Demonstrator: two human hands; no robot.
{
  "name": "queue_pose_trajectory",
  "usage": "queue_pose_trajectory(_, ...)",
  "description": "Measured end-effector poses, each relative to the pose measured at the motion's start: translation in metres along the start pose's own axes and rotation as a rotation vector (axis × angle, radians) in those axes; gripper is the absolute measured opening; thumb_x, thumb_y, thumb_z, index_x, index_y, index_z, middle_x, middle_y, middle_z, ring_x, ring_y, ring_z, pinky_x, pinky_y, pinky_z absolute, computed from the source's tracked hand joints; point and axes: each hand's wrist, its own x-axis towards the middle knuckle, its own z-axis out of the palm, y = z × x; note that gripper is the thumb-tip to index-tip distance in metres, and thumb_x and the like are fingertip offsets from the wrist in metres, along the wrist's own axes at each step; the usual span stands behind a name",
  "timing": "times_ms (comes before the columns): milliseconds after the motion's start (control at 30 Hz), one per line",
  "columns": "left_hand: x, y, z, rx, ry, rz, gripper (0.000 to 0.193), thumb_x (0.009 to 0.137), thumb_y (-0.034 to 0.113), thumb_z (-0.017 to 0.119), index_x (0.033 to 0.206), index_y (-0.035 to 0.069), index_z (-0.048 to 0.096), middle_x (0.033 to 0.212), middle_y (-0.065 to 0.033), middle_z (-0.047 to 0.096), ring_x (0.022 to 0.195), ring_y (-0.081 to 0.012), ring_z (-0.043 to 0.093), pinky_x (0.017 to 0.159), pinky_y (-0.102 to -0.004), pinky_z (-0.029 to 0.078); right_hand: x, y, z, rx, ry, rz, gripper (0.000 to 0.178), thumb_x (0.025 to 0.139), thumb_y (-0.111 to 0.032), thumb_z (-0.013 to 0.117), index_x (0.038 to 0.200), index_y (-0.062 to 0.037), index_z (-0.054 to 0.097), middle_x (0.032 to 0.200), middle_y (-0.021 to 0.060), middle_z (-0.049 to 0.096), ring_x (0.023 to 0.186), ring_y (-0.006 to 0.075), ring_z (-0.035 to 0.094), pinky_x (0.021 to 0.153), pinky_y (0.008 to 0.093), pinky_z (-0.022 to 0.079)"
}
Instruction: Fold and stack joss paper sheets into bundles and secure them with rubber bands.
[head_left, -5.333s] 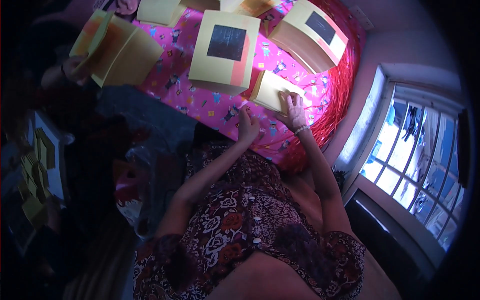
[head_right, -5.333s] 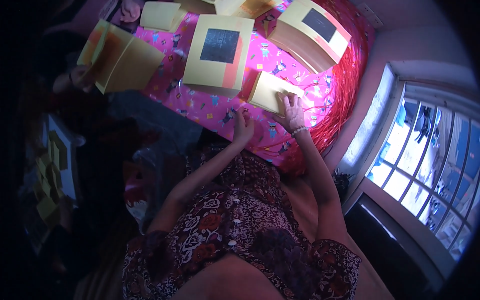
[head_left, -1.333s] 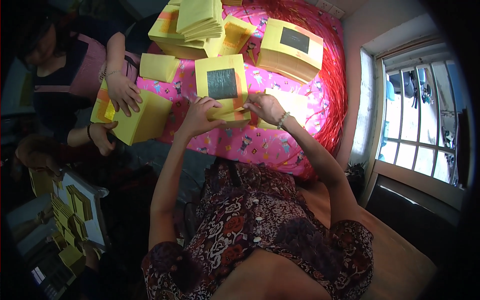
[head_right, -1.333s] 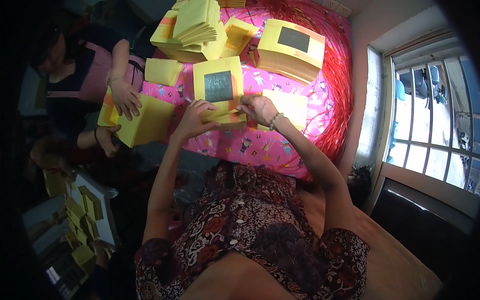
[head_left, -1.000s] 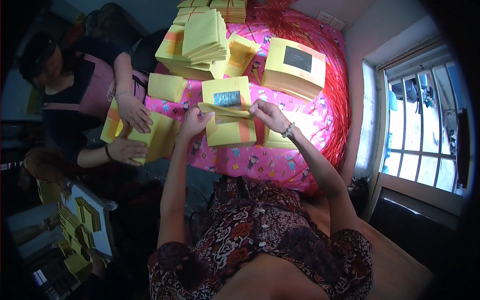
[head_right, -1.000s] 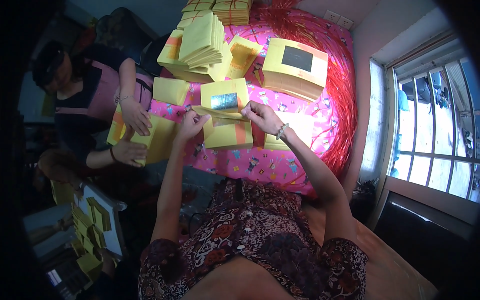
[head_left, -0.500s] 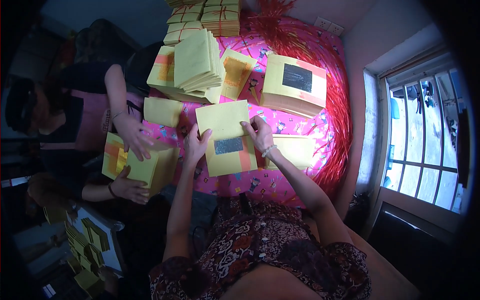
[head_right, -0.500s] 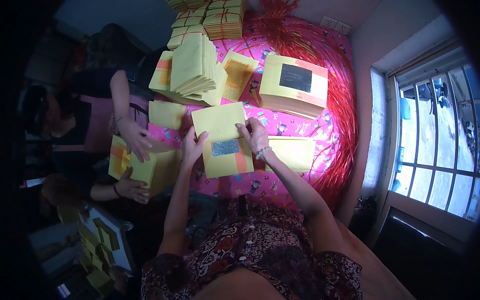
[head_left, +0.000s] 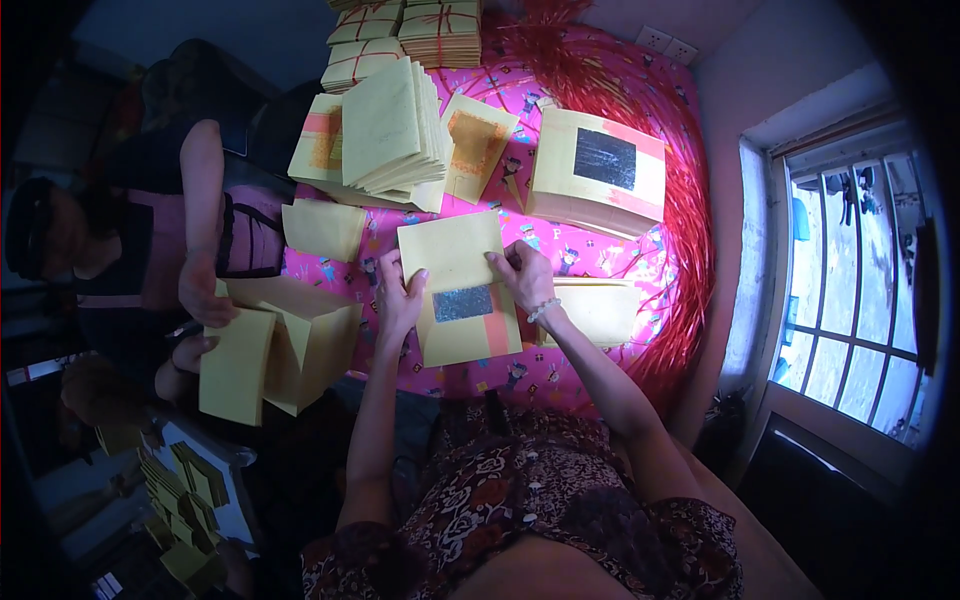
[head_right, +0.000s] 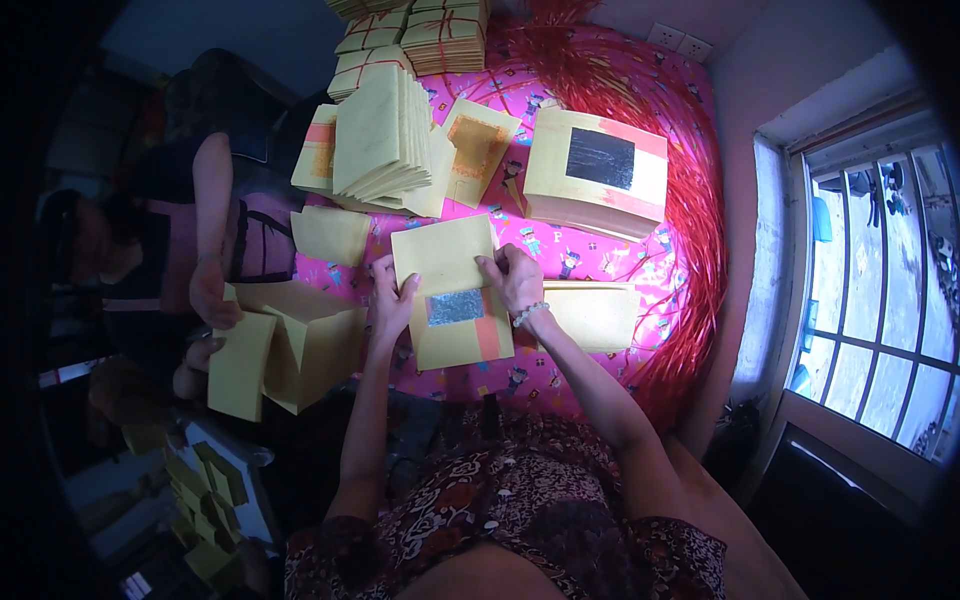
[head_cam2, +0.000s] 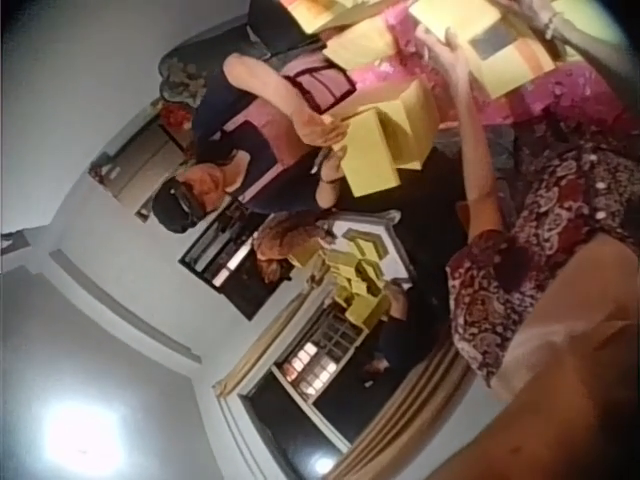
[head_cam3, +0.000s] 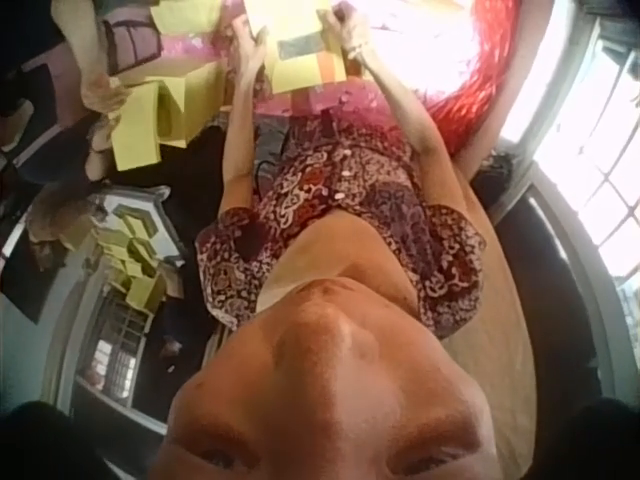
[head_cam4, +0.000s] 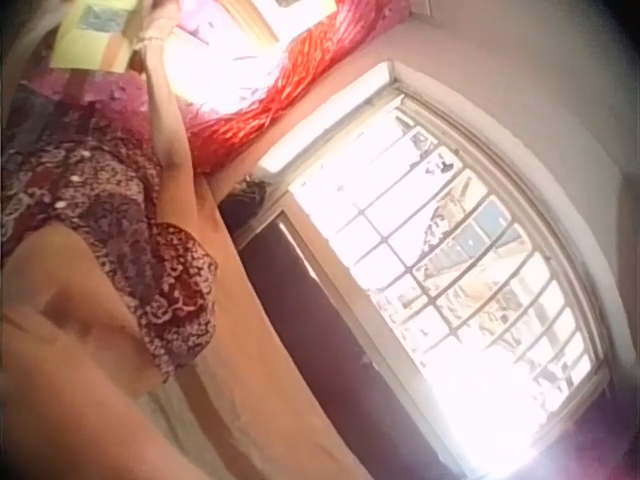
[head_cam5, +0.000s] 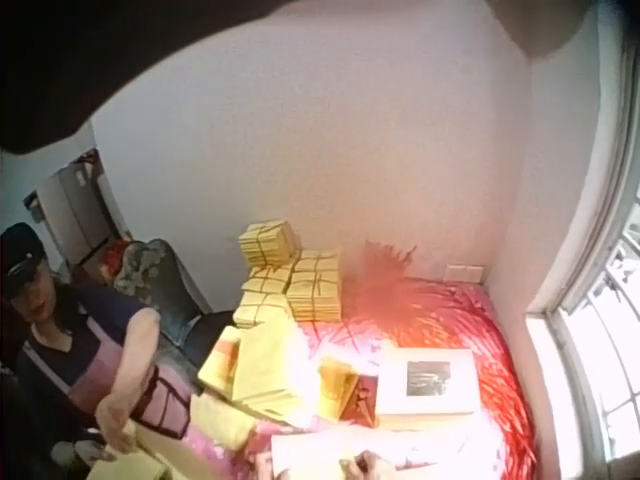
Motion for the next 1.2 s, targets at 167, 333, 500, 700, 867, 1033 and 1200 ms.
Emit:
queue_pose_trajectory(167,0.0,-0.007,0.005,-0.074,0.021,0.042,0.051,0.084,-0.001,0.058,0.126,0.004,0.029,0.106,-0.0199,0.059,0.097,-0.0238,0.06,0.081,-0.0325,0.048,0.003,-0.001,-0.002,0.001,-0.055,0.055,0.031,0.081,-0.028,0.071,0.078,0.0009,0.058,0.067,0.0143,0.062,0.059,0.025,0.06,0.057,0.0358,0.048)
queue_pose_trajectory(333,0.001,-0.013,0.01,-0.155,0.074,0.131,0.055,0.083,-0.001,0.059,0.128,0.007,0.028,0.101,-0.021,0.059,0.094,-0.0265,0.062,0.077,-0.0337,0.049,0.004,0.004,-0.001,-0.025,-0.041,0.001,0.032,0.081,-0.029,0.07,0.078,0.0009,0.057,0.066,0.0144,0.061,0.058,0.0252,0.059,0.057,0.036,0.047)
queue_pose_trajectory(500,0.001,-0.016,0.01,-0.191,0.04,0.108,0.055,0.083,-0.001,0.059,0.128,0.007,0.028,0.102,-0.0209,0.059,0.096,-0.0259,0.061,0.078,-0.0339,0.049,0.004,0.004,-0.002,-0.021,-0.064,0.02,0.033,0.081,-0.029,0.07,0.077,0.0006,0.057,0.065,0.0145,0.061,0.058,0.0257,0.059,0.056,0.0365,0.047)
queue_pose_trajectory(700,0.004,-0.018,0.011,-0.112,0.057,0.174,0.056,0.082,0.0,0.06,0.127,0.007,0.028,0.101,-0.022,0.06,0.094,-0.0302,0.063,0.076,-0.0368,0.049,0.003,0.004,0.001,-0.067,-0.054,0.011,0.034,0.081,-0.03,0.07,0.077,0.0002,0.056,0.067,0.0157,0.061,0.06,0.0286,0.059,0.058,0.0381,0.047)
queue_pose_trajectory(867,-0.004,0.008,0.012,0.203,0.131,0.079,0.042,0.08,0.004,0.064,0.114,0.007,0.039,0.099,-0.0176,0.054,0.095,-0.0325,0.056,0.08,-0.0427,0.044,0.007,0.008,0.005,-0.218,-0.032,-0.034,0.033,0.081,-0.03,0.069,0.081,-0.0004,0.055,0.074,0.0176,0.061,0.067,0.0333,0.061,0.063,0.0419,0.048)
queue_pose_trajectory(1033,-0.01,0.019,0.022,0.827,0.199,0.297,0.022,0.078,0.019,0.067,0.092,0.009,0.053,0.091,-0.0131,0.05,0.095,-0.0318,0.052,0.077,-0.0432,0.041,-0.002,-0.001,0.01,-0.376,0.063,-0.143,0.029,0.084,-0.026,0.065,0.092,-0.0036,0.048,0.085,0.016,0.057,0.079,0.0355,0.06,0.068,0.0449,0.049)
queue_pose_trajectory(1200,-0.004,0.01,0.025,0.839,-0.027,0.284,0.031,0.081,0.028,0.063,0.095,0.005,0.048,0.091,-0.0171,0.054,0.089,-0.035,0.057,0.077,-0.0431,0.044,-0.005,0.003,0.01,-0.527,0.087,-0.46,0.018,0.086,-0.019,0.058,0.094,-0.0073,0.047,0.085,0.0107,0.055,0.082,0.0283,0.058,0.07,0.0399,0.048)
